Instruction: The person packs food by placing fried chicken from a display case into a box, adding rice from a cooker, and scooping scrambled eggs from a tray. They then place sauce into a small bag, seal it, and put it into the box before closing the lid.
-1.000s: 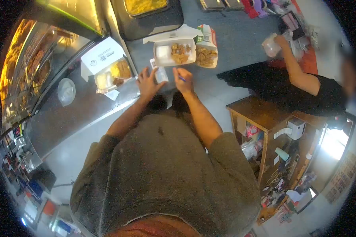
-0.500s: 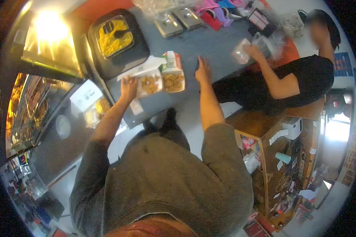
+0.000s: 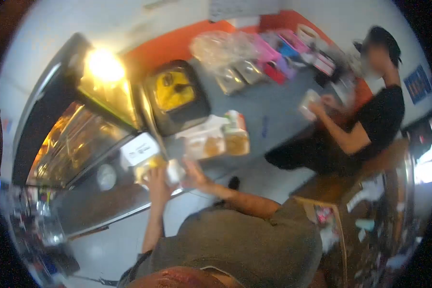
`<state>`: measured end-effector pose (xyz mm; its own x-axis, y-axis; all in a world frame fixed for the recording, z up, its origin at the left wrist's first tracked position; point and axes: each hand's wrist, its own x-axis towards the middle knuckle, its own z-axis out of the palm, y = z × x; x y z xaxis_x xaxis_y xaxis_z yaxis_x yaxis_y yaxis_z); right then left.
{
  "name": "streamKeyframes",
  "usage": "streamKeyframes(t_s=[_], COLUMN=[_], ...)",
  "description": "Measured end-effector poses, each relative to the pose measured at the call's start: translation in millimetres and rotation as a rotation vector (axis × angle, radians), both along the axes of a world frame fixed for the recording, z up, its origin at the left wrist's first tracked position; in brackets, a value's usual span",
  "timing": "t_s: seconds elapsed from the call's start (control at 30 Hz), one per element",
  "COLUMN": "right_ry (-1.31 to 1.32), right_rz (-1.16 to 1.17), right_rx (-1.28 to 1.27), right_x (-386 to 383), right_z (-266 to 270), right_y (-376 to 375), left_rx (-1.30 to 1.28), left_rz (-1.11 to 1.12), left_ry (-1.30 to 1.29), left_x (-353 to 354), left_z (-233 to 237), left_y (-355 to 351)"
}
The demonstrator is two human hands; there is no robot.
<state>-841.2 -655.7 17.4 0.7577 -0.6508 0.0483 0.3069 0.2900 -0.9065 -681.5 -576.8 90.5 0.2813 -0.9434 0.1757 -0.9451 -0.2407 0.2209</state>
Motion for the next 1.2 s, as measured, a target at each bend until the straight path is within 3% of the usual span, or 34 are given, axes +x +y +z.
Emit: streamKeyframes(t_s=[0.07,0.1,0.23,0.27,0.33,0.4,0.5,0.73,0.77,0.8,0.87,0.93,0.97,1.03,1.07,1.13,1.2], right_ry=[0.235,0.310,0.321,0.364,0.384,0.493,0.635,0.598,0.609,0.611,0.578,0.508,0.482,0.385,0.316,0.168,0.198], right_rz=[0.209,0.144,0.543,0.584,0.629,0.578,0.539,0.468,0.450,0.438,0.539,0.760,0.809,0.962,1.072,1.070,1.097], right_rx=[0.126,-0.182,0.284,0.211,0.246,0.256,0.232,0.020,-0.055,-0.129,-0.165,-0.169,-0.188,-0.258,-0.299,-0.657,-0.767], right_x=[42,65,132,153,186,224,270,473,508,561,664,741,778,853,890,939,996], right_z=[-3,2,11,4,15,-6,-9,-32,-43,-47,-47,-61,-48,-15,-4,48,58], right_y=[46,70,164,180,220,247,268,328,344,366,415,477,517,600,636,711,773], left_rx=[-0.035,0.013,-0.083,-0.183,-0.237,-0.297,-0.349,-0.423,-0.466,-0.512,-0.428,-0.310,-0.312,-0.584,-0.635,-0.708,-0.719], left_rz=[0.063,0.072,0.300,0.331,0.514,0.644,0.714,0.636,0.620,0.592,0.704,0.854,0.900,1.113,1.215,1.423,1.529], left_ry=[0.014,0.004,0.088,0.134,0.163,0.216,0.351,0.381,0.237,0.347,0.349,0.723,0.721,0.902,0.857,0.781,0.748], left_x=[6,17,63,81,122,159,205,388,415,442,482,499,505,518,525,537,570], left_z=[3,4,36,43,31,21,35,24,19,16,9,4,3,2,-7,-27,-47], left_y=[63,96,228,261,335,387,443,553,569,591,638,696,723,790,825,895,955])
